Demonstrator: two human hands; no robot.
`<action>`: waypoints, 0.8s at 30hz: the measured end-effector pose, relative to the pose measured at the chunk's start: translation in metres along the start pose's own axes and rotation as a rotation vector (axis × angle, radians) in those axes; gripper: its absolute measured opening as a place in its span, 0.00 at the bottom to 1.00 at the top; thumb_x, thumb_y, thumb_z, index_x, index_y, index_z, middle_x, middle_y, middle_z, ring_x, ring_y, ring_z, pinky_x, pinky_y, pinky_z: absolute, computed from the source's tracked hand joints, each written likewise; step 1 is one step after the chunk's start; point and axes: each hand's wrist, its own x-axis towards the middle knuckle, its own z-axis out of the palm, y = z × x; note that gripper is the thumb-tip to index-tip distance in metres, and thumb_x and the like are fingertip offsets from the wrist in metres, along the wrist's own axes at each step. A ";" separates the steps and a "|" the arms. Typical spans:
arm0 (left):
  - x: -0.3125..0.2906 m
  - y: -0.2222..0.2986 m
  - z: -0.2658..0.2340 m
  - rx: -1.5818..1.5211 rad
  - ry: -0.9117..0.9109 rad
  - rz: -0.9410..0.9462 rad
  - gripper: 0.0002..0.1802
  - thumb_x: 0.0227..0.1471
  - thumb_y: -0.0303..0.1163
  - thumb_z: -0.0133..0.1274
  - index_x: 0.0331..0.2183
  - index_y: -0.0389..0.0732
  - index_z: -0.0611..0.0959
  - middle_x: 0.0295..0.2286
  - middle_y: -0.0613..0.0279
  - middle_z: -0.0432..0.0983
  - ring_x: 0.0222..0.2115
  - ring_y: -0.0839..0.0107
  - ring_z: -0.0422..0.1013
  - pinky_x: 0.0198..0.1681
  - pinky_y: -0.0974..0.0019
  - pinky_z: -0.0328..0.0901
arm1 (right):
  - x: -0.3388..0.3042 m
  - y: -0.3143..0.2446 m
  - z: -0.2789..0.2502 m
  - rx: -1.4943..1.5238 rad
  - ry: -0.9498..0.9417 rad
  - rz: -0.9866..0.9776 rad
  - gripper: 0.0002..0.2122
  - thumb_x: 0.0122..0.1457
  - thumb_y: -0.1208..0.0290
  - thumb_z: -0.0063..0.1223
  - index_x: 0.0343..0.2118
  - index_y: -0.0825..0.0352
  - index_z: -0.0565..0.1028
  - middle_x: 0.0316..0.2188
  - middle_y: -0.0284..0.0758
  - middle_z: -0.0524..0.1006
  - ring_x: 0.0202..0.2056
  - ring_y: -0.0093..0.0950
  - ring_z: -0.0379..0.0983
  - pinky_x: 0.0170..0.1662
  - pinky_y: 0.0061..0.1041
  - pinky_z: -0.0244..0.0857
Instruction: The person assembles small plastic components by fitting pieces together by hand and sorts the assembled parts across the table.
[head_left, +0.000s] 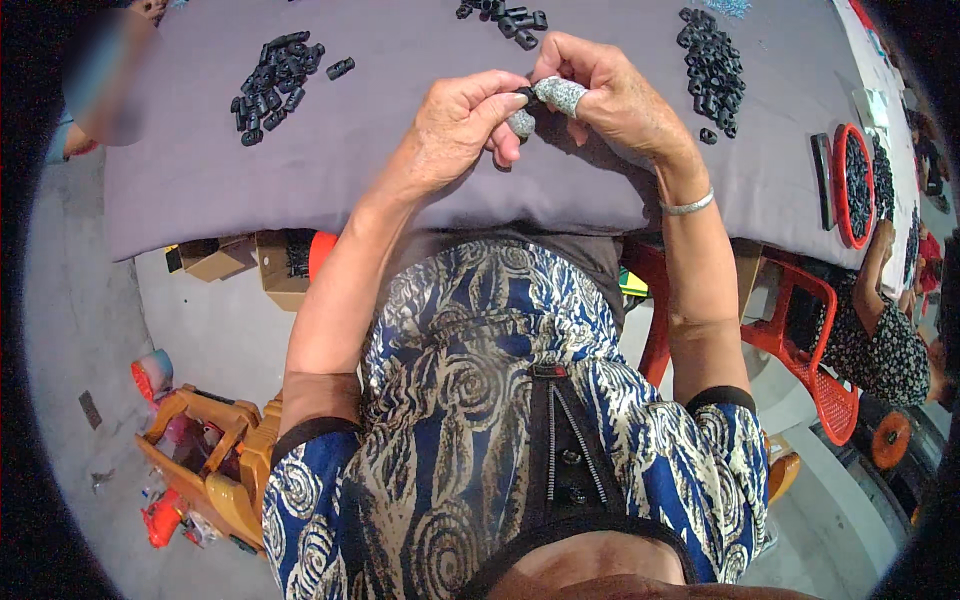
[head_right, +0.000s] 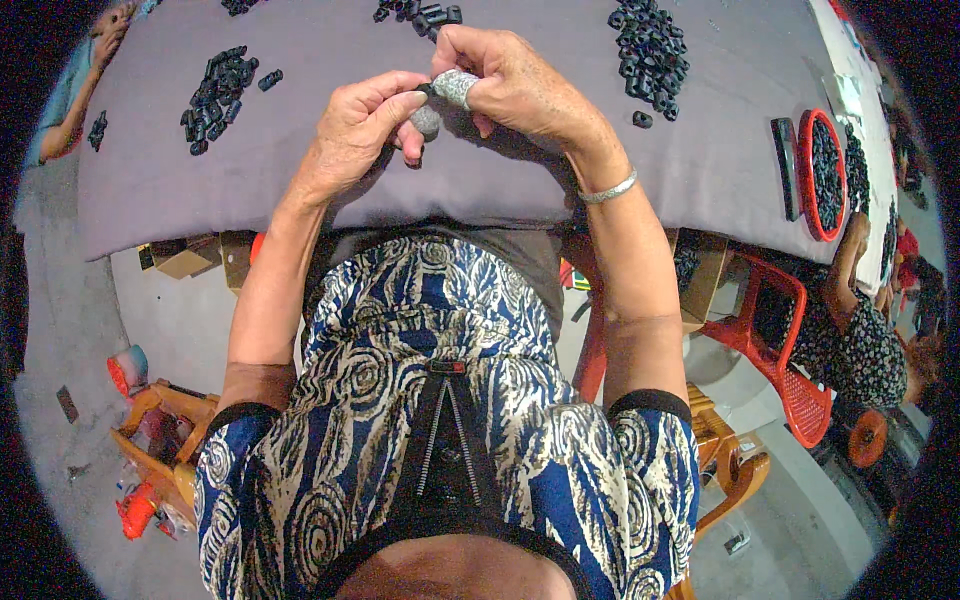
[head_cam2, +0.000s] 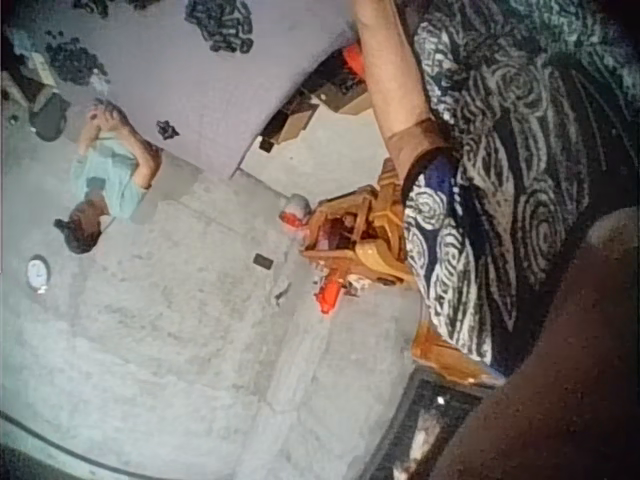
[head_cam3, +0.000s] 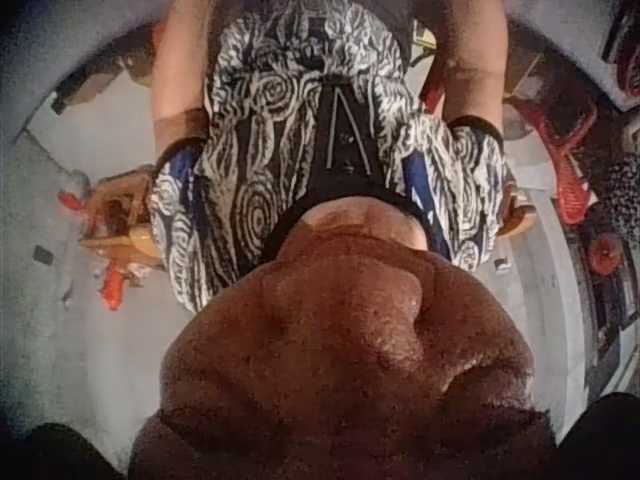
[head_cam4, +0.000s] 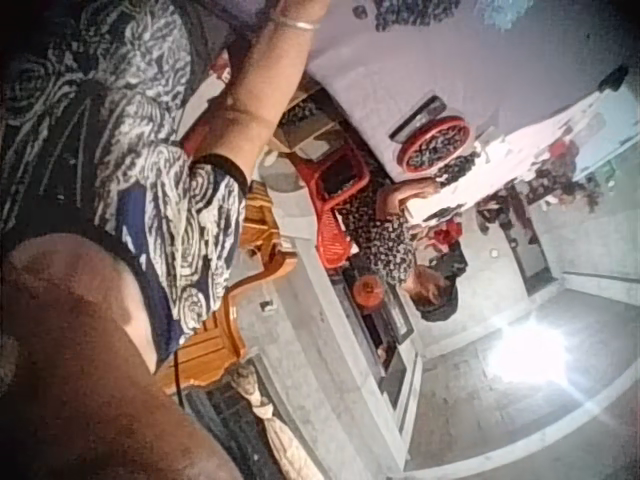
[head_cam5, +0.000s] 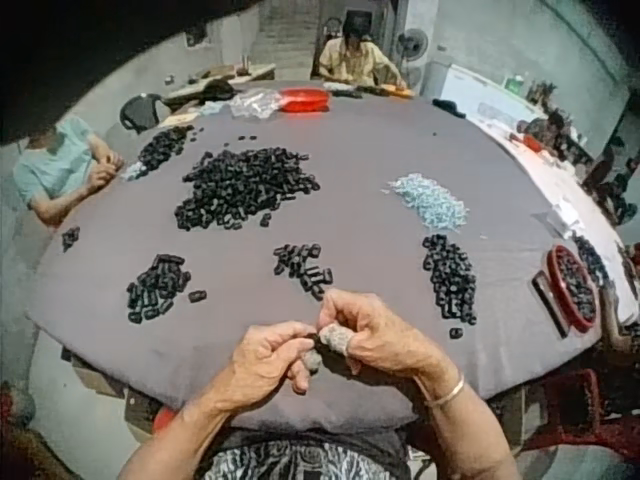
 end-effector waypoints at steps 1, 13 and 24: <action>0.000 0.000 0.001 -0.002 0.001 -0.001 0.13 0.58 0.30 0.46 0.42 0.32 0.77 0.20 0.62 0.74 0.17 0.78 0.71 0.21 0.74 0.67 | 0.000 0.001 0.000 -0.007 0.006 -0.001 0.02 0.54 0.75 0.47 0.27 0.67 0.68 0.17 0.27 0.68 0.15 0.15 0.63 0.16 0.17 0.56; 0.003 0.001 -0.005 -0.139 -0.065 -0.045 0.14 0.58 0.30 0.48 0.42 0.31 0.75 0.21 0.64 0.73 0.18 0.78 0.71 0.26 0.69 0.72 | -0.002 -0.006 -0.002 -0.123 -0.009 -0.102 0.02 0.52 0.77 0.47 0.27 0.67 0.68 0.17 0.27 0.68 0.17 0.15 0.64 0.19 0.17 0.58; -0.001 -0.003 -0.003 -0.040 -0.031 0.008 0.14 0.58 0.31 0.47 0.42 0.31 0.77 0.20 0.62 0.75 0.18 0.76 0.73 0.22 0.72 0.69 | -0.004 -0.012 0.001 -0.246 -0.004 -0.060 0.03 0.53 0.75 0.48 0.28 0.67 0.68 0.14 0.29 0.68 0.13 0.17 0.65 0.16 0.20 0.56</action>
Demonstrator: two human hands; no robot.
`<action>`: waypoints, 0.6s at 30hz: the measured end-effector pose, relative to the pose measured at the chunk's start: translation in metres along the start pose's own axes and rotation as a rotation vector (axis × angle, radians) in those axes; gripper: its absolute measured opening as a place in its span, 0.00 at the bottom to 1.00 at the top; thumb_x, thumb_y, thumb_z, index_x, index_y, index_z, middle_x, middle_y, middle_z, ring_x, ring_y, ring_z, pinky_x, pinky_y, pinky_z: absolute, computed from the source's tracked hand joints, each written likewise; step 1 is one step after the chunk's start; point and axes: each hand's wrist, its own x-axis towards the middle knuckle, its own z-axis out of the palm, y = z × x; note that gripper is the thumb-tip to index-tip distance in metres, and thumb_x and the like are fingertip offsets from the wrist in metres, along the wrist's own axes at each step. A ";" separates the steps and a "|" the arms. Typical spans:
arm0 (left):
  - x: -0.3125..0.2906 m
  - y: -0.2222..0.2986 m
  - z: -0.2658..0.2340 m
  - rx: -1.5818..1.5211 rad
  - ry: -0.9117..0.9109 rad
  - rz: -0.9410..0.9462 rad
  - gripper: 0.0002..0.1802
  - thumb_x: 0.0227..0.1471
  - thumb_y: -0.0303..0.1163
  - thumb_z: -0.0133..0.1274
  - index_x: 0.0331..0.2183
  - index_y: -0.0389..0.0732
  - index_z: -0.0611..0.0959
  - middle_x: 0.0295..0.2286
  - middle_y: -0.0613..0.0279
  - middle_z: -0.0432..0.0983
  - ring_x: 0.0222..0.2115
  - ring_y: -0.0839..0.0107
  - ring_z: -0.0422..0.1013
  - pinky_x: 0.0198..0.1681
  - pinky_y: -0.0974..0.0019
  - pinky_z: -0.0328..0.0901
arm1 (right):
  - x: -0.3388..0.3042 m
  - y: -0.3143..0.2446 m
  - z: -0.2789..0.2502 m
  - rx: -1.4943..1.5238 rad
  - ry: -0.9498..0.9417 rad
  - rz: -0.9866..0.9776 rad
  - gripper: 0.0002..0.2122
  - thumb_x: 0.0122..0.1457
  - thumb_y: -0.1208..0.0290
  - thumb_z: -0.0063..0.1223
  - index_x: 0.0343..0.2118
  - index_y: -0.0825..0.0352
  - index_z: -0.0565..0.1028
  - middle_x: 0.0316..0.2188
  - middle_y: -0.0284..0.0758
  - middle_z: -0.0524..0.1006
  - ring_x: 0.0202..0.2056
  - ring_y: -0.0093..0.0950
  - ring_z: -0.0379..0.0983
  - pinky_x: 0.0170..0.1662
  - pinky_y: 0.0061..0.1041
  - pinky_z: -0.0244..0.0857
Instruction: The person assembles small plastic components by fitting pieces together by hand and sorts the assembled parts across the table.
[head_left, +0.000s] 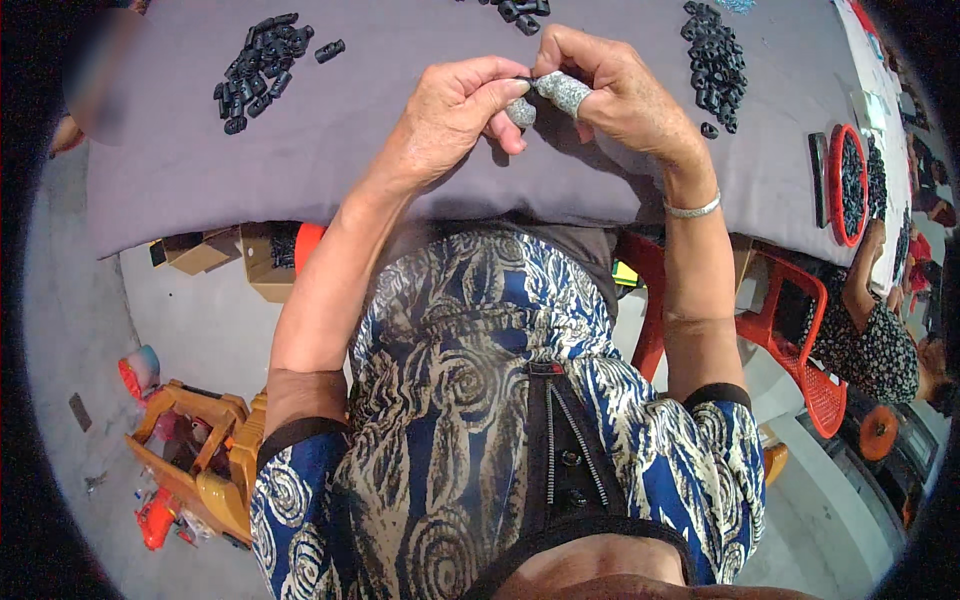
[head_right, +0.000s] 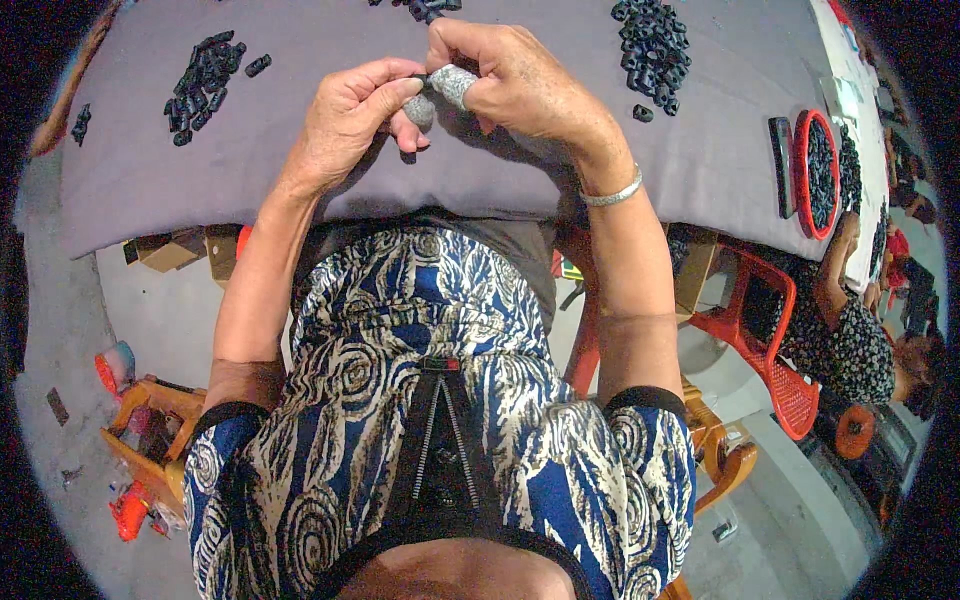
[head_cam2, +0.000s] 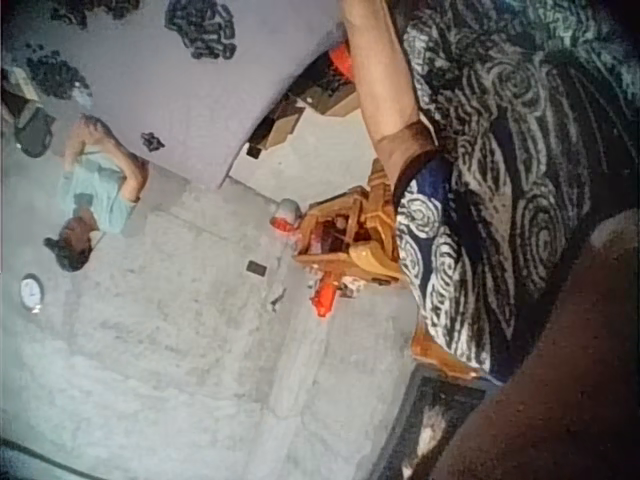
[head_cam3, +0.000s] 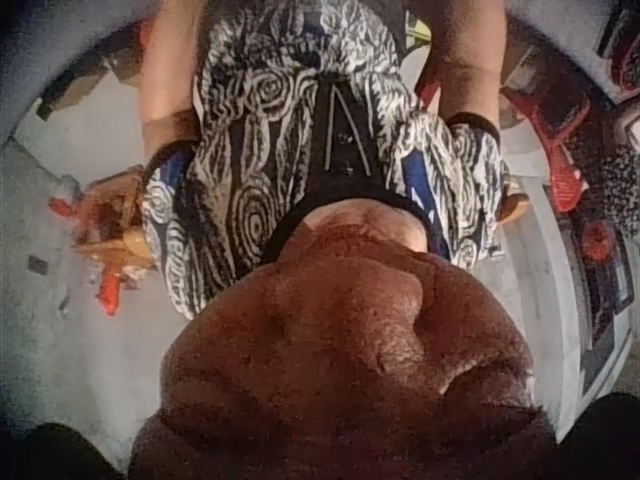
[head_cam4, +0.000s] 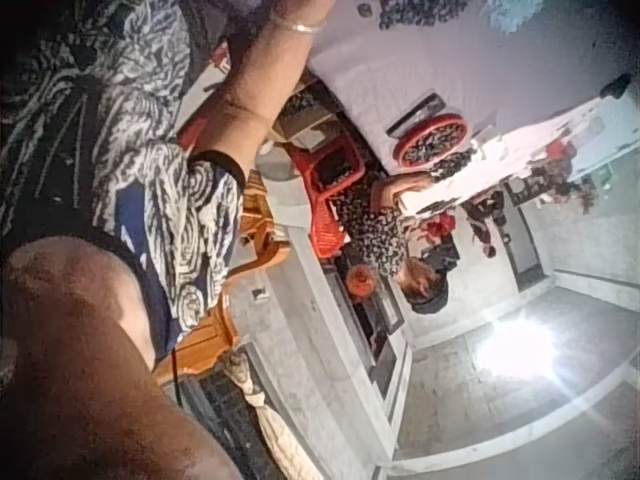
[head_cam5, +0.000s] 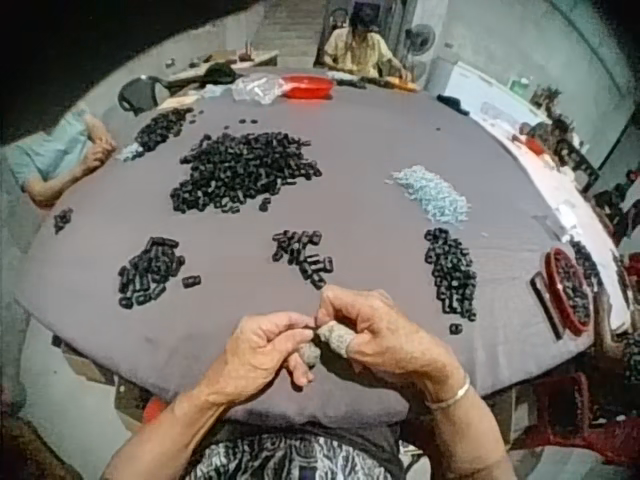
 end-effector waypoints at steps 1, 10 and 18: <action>0.000 -0.001 0.000 0.055 0.009 0.032 0.14 0.58 0.31 0.47 0.42 0.31 0.77 0.18 0.62 0.75 0.18 0.76 0.73 0.22 0.72 0.69 | 0.001 0.001 0.001 -0.004 0.016 -0.003 0.03 0.53 0.75 0.48 0.28 0.67 0.68 0.14 0.30 0.69 0.12 0.18 0.65 0.15 0.20 0.56; -0.001 0.000 0.011 0.203 0.217 0.098 0.13 0.60 0.30 0.44 0.41 0.32 0.77 0.20 0.62 0.74 0.19 0.77 0.73 0.24 0.74 0.70 | 0.009 0.012 0.021 -0.080 0.184 -0.035 0.03 0.54 0.82 0.45 0.30 0.67 0.68 0.18 0.26 0.70 0.16 0.14 0.67 0.17 0.16 0.60; 0.005 0.004 0.014 0.189 0.267 0.035 0.13 0.60 0.30 0.42 0.41 0.32 0.76 0.19 0.60 0.75 0.19 0.75 0.73 0.23 0.73 0.69 | 0.014 0.012 0.034 -0.081 0.333 0.038 0.06 0.46 0.81 0.46 0.30 0.69 0.69 0.20 0.43 0.74 0.22 0.37 0.75 0.25 0.33 0.67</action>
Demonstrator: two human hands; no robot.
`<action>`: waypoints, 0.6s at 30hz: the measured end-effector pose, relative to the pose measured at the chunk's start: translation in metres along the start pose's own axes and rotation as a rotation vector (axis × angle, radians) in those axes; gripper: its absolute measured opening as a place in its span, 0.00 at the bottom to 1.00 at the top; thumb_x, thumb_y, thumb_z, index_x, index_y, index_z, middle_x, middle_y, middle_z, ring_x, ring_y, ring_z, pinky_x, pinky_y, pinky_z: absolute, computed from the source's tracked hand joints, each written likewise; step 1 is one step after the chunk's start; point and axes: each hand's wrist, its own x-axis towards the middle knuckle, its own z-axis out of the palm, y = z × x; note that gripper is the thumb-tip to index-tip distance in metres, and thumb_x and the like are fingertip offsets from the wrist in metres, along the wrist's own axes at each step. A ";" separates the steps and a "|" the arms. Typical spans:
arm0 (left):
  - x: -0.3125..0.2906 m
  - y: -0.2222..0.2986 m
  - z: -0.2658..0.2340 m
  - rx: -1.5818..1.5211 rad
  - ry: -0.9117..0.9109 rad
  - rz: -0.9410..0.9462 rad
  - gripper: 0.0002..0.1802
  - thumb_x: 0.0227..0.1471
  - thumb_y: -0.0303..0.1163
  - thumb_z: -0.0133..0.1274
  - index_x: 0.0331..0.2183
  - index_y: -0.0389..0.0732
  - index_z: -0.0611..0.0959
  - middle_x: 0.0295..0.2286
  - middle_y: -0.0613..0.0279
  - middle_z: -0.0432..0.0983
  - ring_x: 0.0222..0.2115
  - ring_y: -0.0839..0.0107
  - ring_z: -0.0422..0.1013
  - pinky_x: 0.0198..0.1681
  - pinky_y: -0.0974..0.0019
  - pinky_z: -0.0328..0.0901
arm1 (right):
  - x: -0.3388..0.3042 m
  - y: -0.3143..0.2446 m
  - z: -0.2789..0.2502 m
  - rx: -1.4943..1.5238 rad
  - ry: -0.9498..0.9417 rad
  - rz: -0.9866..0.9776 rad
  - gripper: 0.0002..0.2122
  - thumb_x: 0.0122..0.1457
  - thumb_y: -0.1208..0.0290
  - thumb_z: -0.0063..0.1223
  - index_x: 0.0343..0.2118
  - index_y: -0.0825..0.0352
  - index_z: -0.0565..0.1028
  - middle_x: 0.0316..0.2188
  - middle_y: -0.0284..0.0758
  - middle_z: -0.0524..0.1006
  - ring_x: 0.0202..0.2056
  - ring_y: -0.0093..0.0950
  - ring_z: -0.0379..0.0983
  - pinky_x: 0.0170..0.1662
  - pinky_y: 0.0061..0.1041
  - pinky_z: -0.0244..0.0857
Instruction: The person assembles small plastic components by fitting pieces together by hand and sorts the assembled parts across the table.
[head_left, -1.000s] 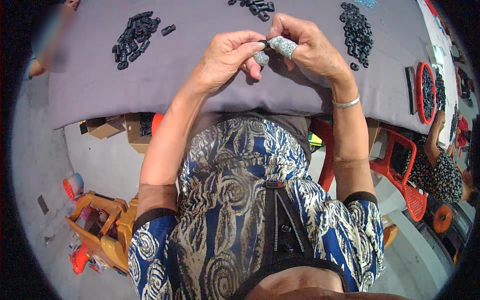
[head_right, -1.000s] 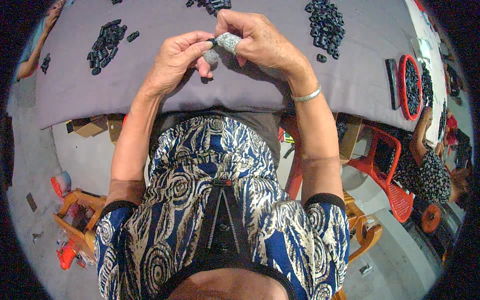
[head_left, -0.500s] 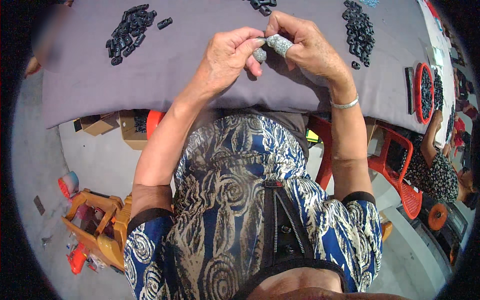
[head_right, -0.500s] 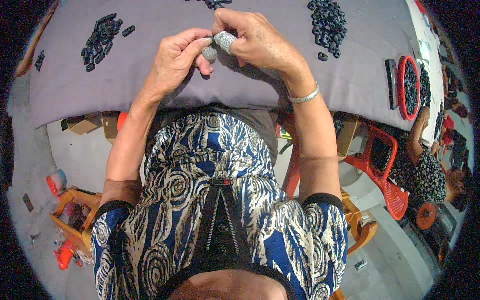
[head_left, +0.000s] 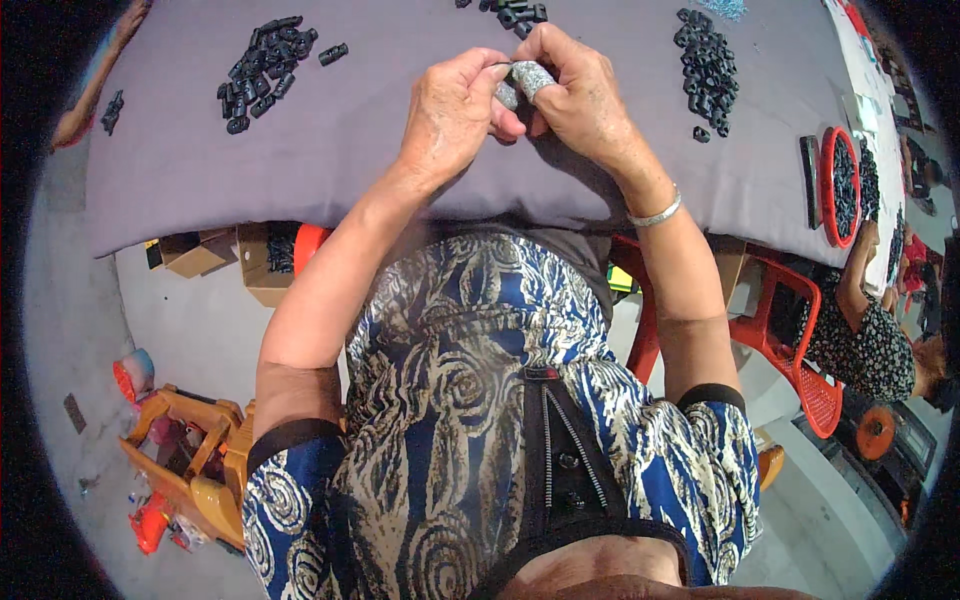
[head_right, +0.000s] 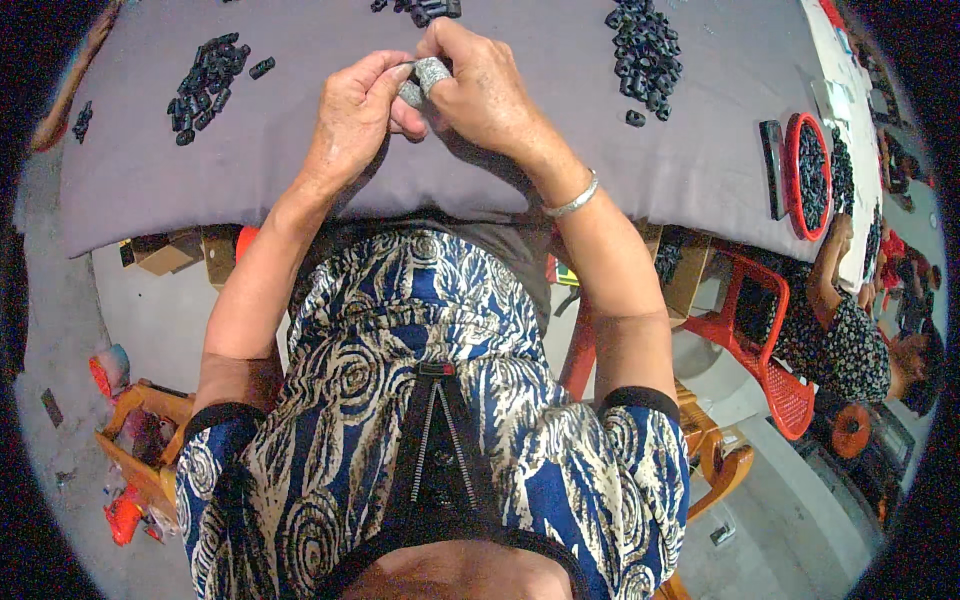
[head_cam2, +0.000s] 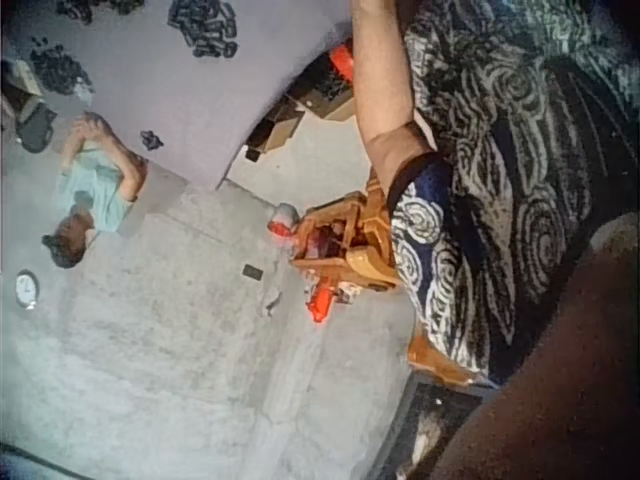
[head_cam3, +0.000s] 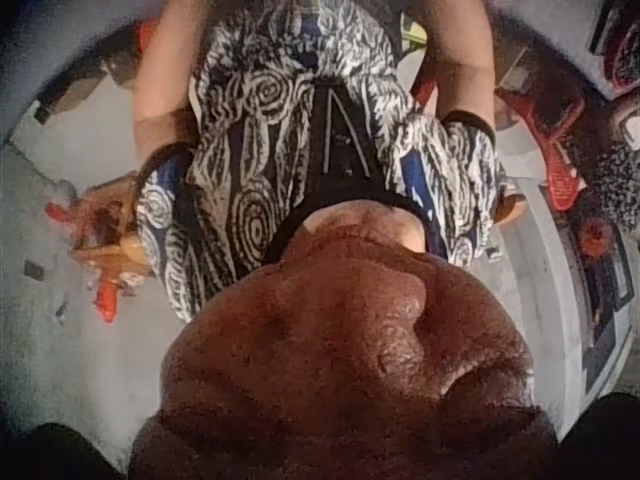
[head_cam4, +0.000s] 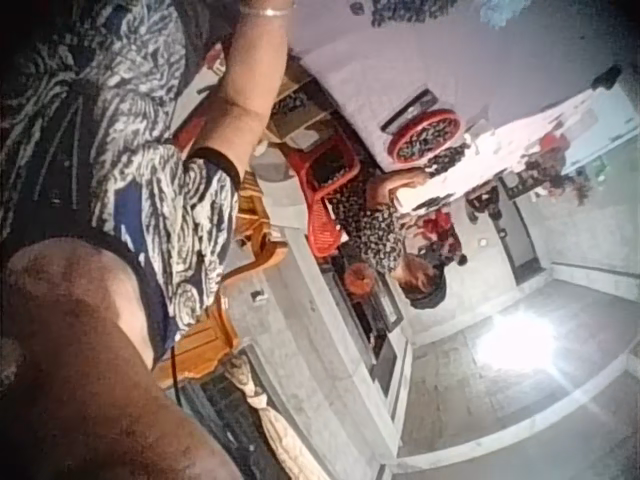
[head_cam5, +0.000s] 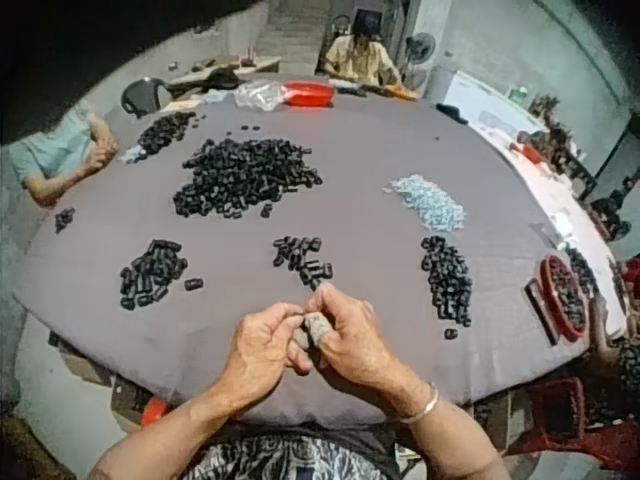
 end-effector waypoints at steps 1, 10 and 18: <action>0.000 0.001 -0.001 0.001 -0.017 -0.023 0.14 0.60 0.30 0.41 0.42 0.32 0.75 0.19 0.60 0.75 0.18 0.74 0.73 0.23 0.73 0.69 | 0.000 0.003 0.002 -0.067 0.065 -0.083 0.06 0.47 0.80 0.47 0.30 0.69 0.70 0.22 0.45 0.75 0.24 0.40 0.75 0.27 0.34 0.67; 0.004 -0.005 -0.005 -0.133 -0.066 -0.005 0.14 0.59 0.30 0.41 0.41 0.31 0.74 0.17 0.57 0.75 0.18 0.72 0.74 0.22 0.71 0.70 | -0.003 -0.002 0.007 -0.063 0.132 -0.120 0.07 0.48 0.80 0.47 0.32 0.69 0.69 0.24 0.48 0.75 0.30 0.48 0.74 0.32 0.40 0.66; 0.006 -0.009 -0.002 -0.115 -0.038 0.058 0.12 0.60 0.32 0.41 0.39 0.34 0.75 0.15 0.61 0.74 0.15 0.76 0.71 0.20 0.72 0.66 | -0.003 -0.014 0.000 -0.149 0.086 -0.192 0.09 0.48 0.82 0.46 0.34 0.70 0.68 0.27 0.50 0.74 0.33 0.51 0.71 0.34 0.42 0.65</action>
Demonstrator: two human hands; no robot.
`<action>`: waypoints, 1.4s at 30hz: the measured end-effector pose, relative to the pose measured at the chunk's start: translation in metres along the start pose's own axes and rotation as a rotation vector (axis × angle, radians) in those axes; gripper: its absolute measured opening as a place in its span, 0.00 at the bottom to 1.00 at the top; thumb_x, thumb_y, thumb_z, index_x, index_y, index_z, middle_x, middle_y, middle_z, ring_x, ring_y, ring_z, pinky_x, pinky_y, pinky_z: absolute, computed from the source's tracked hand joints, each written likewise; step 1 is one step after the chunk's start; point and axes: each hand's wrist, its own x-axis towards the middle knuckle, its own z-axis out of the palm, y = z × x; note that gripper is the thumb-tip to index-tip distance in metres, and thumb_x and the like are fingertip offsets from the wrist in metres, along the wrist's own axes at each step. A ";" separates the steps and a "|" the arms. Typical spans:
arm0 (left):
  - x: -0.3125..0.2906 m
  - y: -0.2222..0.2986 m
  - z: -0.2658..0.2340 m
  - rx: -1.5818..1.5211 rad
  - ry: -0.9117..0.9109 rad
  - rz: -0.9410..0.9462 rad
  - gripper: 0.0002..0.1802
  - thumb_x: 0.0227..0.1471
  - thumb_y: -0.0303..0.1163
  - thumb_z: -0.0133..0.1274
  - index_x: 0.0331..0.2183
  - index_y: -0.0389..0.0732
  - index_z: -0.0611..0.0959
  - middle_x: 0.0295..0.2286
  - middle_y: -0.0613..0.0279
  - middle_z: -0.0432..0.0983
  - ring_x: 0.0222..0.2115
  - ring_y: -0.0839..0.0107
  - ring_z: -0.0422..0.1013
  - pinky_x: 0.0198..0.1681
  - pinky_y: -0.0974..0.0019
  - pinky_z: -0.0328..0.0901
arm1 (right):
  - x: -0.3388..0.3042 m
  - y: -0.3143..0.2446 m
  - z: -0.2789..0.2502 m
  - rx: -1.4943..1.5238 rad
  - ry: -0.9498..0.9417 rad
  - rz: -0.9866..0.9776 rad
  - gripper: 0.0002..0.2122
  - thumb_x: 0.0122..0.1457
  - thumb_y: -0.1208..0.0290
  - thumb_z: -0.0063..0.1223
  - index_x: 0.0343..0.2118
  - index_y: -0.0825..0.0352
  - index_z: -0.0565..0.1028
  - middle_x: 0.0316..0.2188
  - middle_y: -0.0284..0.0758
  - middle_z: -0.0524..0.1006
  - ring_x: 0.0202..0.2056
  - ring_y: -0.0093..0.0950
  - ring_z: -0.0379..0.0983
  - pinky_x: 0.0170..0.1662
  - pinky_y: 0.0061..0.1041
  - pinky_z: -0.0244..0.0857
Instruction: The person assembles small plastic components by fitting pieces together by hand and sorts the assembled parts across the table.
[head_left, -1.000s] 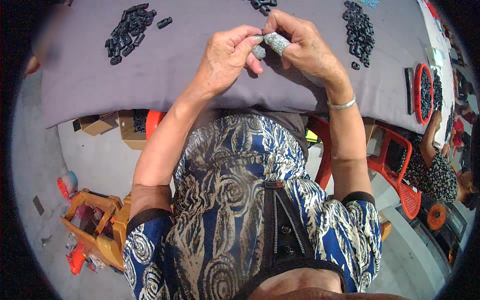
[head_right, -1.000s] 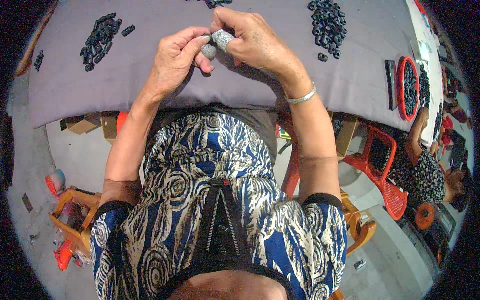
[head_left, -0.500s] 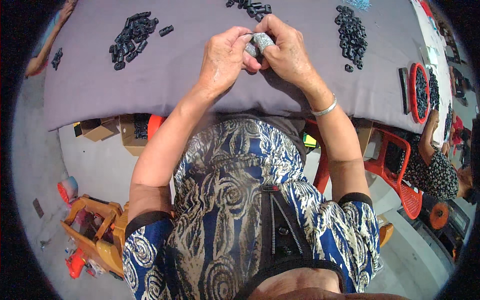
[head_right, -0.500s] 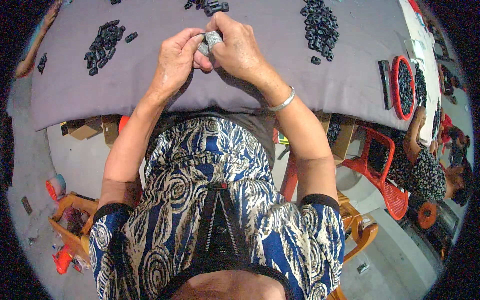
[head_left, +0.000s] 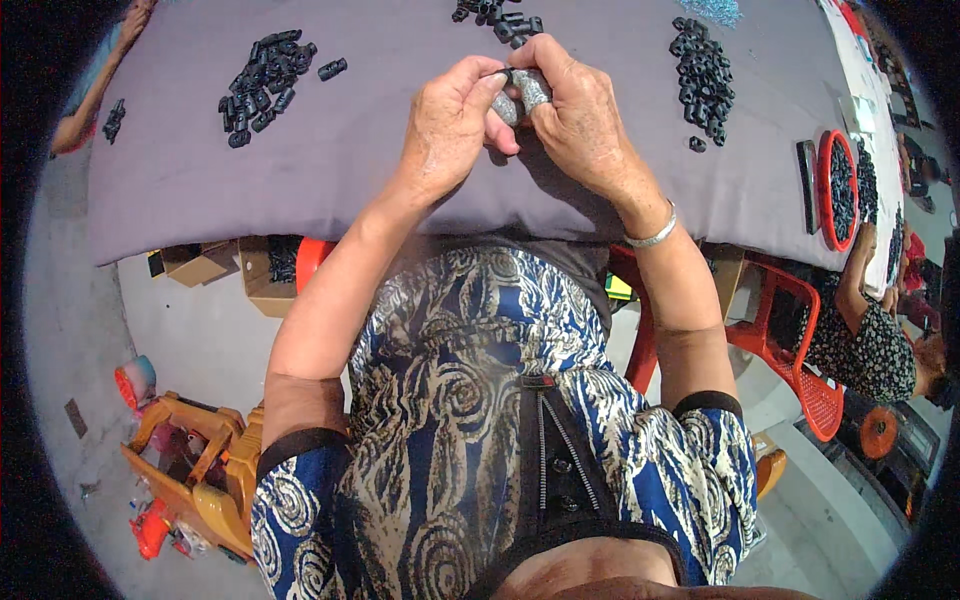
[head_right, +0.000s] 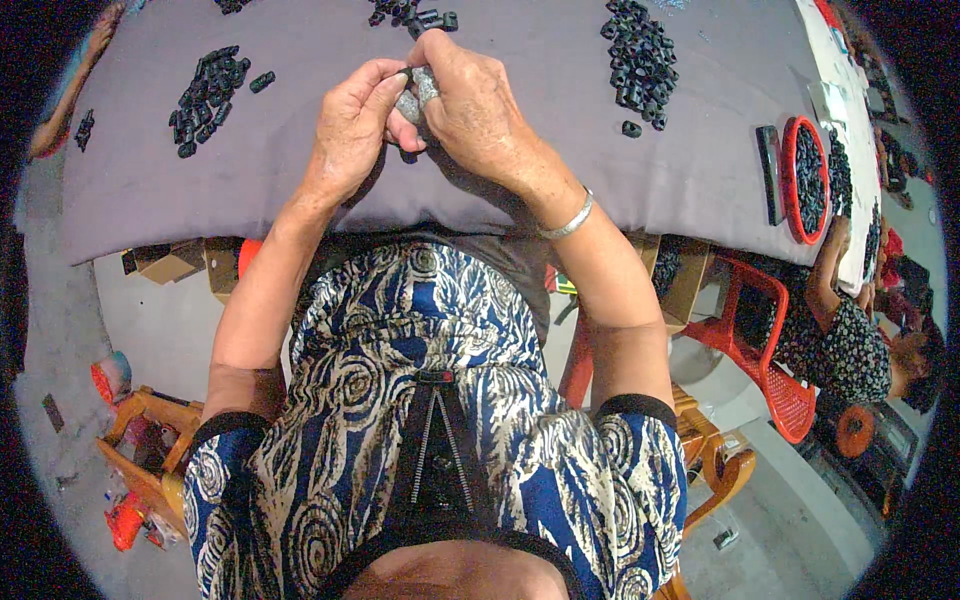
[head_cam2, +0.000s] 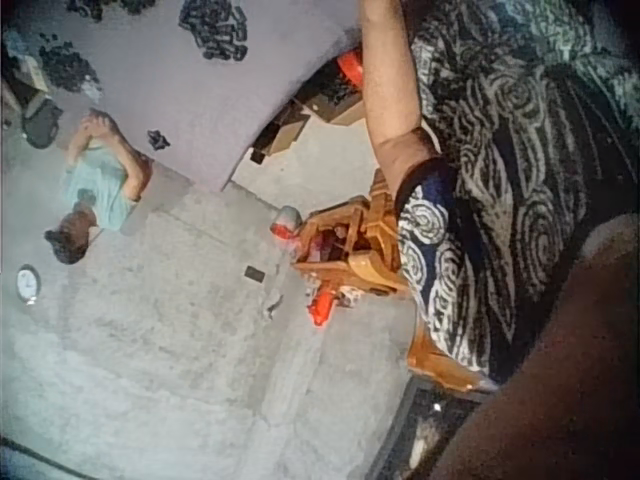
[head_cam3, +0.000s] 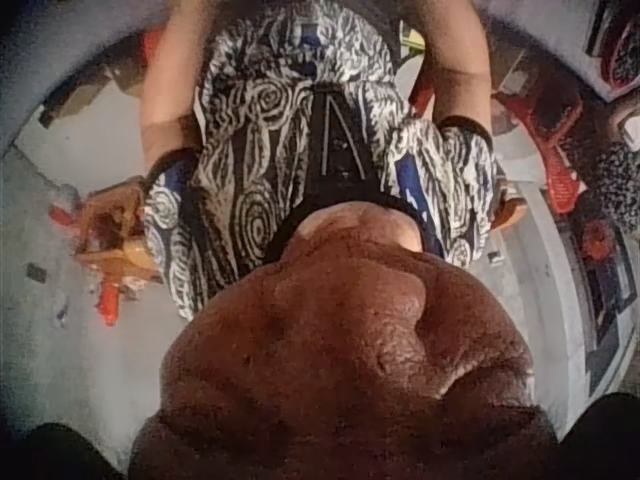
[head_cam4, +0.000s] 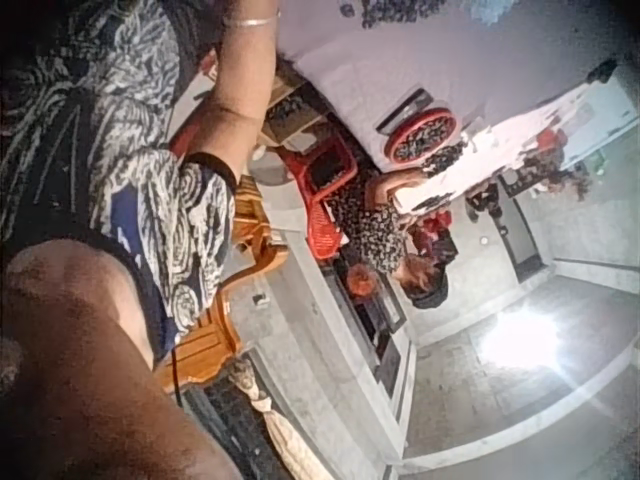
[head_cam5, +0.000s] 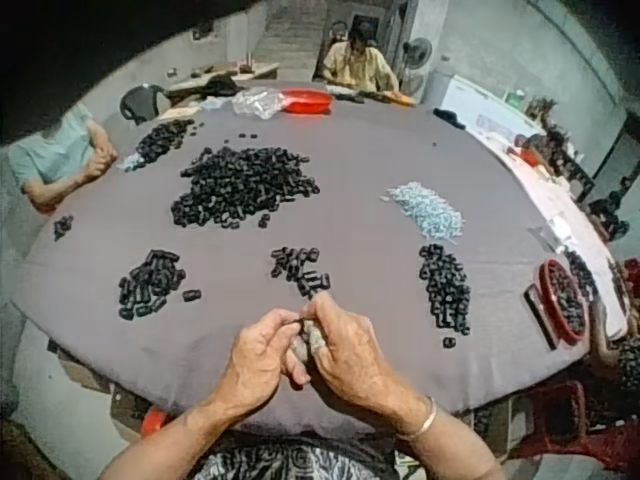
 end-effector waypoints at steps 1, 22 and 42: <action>0.000 0.000 0.000 0.002 0.008 0.001 0.12 0.60 0.32 0.41 0.38 0.34 0.75 0.15 0.61 0.73 0.15 0.76 0.71 0.19 0.72 0.65 | 0.000 -0.002 0.000 -0.009 0.000 -0.021 0.09 0.47 0.82 0.46 0.34 0.71 0.67 0.27 0.51 0.73 0.33 0.51 0.71 0.34 0.42 0.65; 0.000 0.001 0.002 0.093 0.042 0.049 0.11 0.59 0.31 0.42 0.39 0.34 0.73 0.14 0.64 0.71 0.14 0.77 0.69 0.18 0.72 0.64 | -0.004 -0.004 0.007 -0.037 0.045 -0.018 0.09 0.51 0.82 0.45 0.36 0.69 0.68 0.27 0.47 0.75 0.31 0.46 0.73 0.34 0.35 0.67; -0.002 0.006 0.000 -0.133 -0.011 0.021 0.14 0.61 0.33 0.43 0.44 0.34 0.69 0.23 0.63 0.70 0.13 0.78 0.66 0.19 0.70 0.70 | 0.004 0.004 -0.022 0.156 -0.108 0.038 0.14 0.55 0.75 0.46 0.45 0.68 0.69 0.30 0.40 0.77 0.32 0.37 0.75 0.36 0.32 0.68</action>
